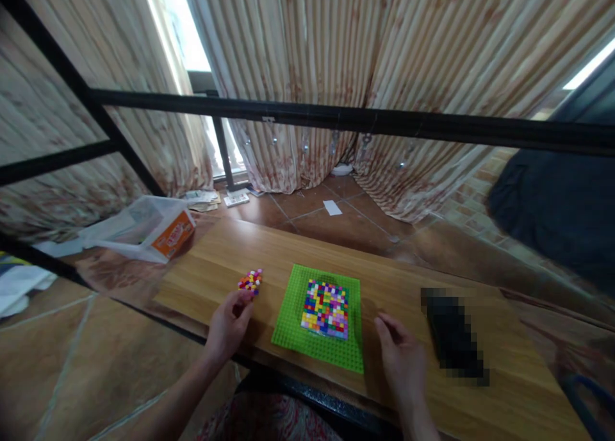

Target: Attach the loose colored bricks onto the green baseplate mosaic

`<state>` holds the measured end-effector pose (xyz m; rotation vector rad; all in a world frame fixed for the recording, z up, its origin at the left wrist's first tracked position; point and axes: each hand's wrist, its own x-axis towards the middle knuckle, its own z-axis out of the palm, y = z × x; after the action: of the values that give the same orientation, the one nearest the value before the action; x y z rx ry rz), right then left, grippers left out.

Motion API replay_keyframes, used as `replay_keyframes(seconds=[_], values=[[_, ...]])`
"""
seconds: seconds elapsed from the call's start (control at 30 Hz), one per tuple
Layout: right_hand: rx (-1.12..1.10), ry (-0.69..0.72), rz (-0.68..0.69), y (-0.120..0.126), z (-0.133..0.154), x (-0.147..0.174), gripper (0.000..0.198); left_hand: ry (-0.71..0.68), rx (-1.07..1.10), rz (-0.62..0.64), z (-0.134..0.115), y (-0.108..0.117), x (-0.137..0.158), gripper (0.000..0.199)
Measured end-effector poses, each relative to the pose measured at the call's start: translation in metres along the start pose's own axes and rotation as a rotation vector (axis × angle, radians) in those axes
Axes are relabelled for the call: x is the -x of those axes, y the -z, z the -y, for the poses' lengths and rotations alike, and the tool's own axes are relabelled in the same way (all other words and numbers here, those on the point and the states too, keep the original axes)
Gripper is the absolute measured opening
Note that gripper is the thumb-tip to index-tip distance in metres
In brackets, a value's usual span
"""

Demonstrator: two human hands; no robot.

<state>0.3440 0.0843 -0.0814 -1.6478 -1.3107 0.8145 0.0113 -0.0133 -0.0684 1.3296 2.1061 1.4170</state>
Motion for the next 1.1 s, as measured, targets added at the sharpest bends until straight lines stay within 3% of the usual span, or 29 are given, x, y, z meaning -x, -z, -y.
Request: replay_keyframes(seconds=[0.1, 0.23, 0.4, 0.57, 0.67, 0.83, 1.1], values=[[0.179, 0.132, 0.028, 0.003, -0.015, 0.007, 0.047, -0.013, -0.122, -0.041, 0.006, 0.012, -0.007, 0.015], [0.303, 0.244, 0.026, -0.002, -0.018, 0.015, 0.051, -0.038, -0.279, 0.032, -0.001, 0.013, -0.011, 0.012], [0.369, 0.313, -0.001, -0.007, -0.017, 0.017, 0.051, -0.043, -0.457, 0.068, -0.013, 0.005, -0.012, 0.009], [0.357, 0.340, 0.004, -0.007, -0.017, 0.018, 0.051, -0.048, -0.474, 0.083, -0.012, 0.002, -0.015, 0.013], [0.339, 0.334, 0.004, -0.007, -0.018, 0.018, 0.050, -0.024, -0.387, 0.081, -0.008, 0.004, -0.016, 0.013], [0.330, 0.323, 0.015, -0.009, -0.015, 0.019, 0.045, -0.034, -0.023, 0.073, -0.013, 0.000, -0.013, 0.015], [0.247, 0.338, -0.001, -0.013, -0.006, 0.022, 0.039, 0.071, 0.411, 0.240, -0.058, -0.026, -0.007, 0.020]])
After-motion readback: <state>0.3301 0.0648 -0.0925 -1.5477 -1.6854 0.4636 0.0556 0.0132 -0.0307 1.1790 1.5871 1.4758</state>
